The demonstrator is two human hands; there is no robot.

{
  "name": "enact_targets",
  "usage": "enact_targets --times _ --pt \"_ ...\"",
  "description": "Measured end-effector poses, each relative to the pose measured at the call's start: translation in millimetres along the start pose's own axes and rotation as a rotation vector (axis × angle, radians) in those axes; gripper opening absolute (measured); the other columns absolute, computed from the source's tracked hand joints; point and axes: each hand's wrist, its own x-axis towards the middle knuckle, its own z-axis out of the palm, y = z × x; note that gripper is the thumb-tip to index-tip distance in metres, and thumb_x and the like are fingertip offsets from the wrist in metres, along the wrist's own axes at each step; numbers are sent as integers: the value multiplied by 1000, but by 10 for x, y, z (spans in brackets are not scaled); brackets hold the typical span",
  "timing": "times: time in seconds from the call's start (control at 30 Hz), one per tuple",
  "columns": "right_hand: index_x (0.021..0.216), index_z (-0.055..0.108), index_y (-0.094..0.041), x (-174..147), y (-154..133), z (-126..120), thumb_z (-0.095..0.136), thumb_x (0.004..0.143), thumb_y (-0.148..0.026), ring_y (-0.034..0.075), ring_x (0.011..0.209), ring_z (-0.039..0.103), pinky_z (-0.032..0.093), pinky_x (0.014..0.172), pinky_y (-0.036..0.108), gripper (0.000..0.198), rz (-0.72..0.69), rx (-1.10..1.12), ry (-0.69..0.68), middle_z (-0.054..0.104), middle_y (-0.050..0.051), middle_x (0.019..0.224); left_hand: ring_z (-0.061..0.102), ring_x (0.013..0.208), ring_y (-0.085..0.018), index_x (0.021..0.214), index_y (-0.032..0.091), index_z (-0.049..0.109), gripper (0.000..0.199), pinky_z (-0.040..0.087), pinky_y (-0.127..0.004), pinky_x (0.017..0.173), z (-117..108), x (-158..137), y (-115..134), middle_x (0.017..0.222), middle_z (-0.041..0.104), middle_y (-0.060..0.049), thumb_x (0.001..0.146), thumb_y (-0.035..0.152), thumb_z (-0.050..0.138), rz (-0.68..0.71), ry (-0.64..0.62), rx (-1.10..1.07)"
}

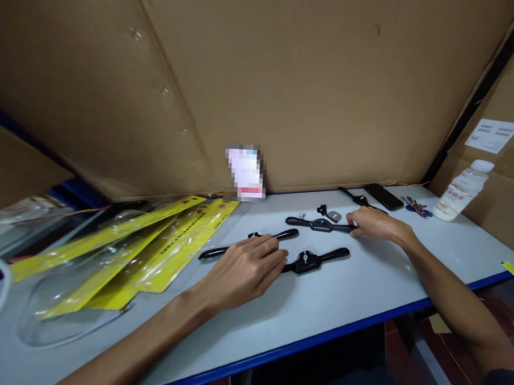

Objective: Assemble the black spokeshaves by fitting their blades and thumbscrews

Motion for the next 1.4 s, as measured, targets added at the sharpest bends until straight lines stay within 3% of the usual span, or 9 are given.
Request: enact_targets --times 0.37,0.57,0.67,0.8,0.87,0.97,1.1,1.27,1.4 --pt "93 73 -17 92 35 99 65 86 -24 20 69 59 33 58 31 14 -40 -4 71 69 11 87 59 71 -18 94 16 71 31 50 -31 60 -1 -5 -1 77 62 -4 105 21 42 2 -13 -15" --pt "115 72 -16 209 -15 217 56 92 -21 23 90 65 41 72 30 29 -95 178 259 75 12 98 60 72 -18 94 16 70 33 50 -31 62 -2 -13 -4 78 63 -4 106 21 40 2 -5 9" --pt "113 76 -17 264 0 251 50 90 -13 24 87 66 41 72 31 35 -74 167 242 77 13 98 60 73 -18 94 16 70 32 50 -30 62 -3 -12 -5 78 63 -4 106 22 40 11 -2 15" --pt "136 65 -18 266 -25 193 49 90 -9 21 87 66 41 75 30 49 -112 252 337 77 10 101 60 72 -18 93 15 69 32 50 -31 62 -11 0 3 77 63 -4 106 21 40 17 7 20" --pt "131 68 -17 204 -88 124 51 93 -12 20 84 65 41 76 30 42 -107 279 369 77 9 97 60 72 -19 93 15 69 31 50 -31 61 -15 5 7 77 63 -4 106 20 41 13 25 25" --pt "107 75 -17 37 -255 41 60 94 -22 18 82 63 41 74 30 21 -264 269 227 74 7 97 59 70 -18 92 15 68 30 48 -31 60 -15 7 8 77 62 -4 105 19 42 1 56 35" --pt "108 72 -18 -150 -522 67 67 90 -25 22 92 63 40 73 31 20 -442 181 59 72 9 107 57 67 -18 90 14 68 29 46 -30 58 -15 9 -2 76 62 -4 104 19 44 -8 93 48" --pt "90 69 -18 -197 -607 121 58 86 -11 21 83 62 37 68 31 14 -386 52 32 71 10 99 57 67 -17 93 13 69 25 46 -29 59 -25 18 -10 77 63 -4 103 17 47 -6 129 38" --pt "85 71 -16 -258 -346 86 59 81 -9 22 82 64 41 70 32 14 -191 2 -37 72 12 91 57 67 -17 91 13 69 25 47 -29 59 -12 10 -17 77 63 -4 102 16 47 -10 136 37"
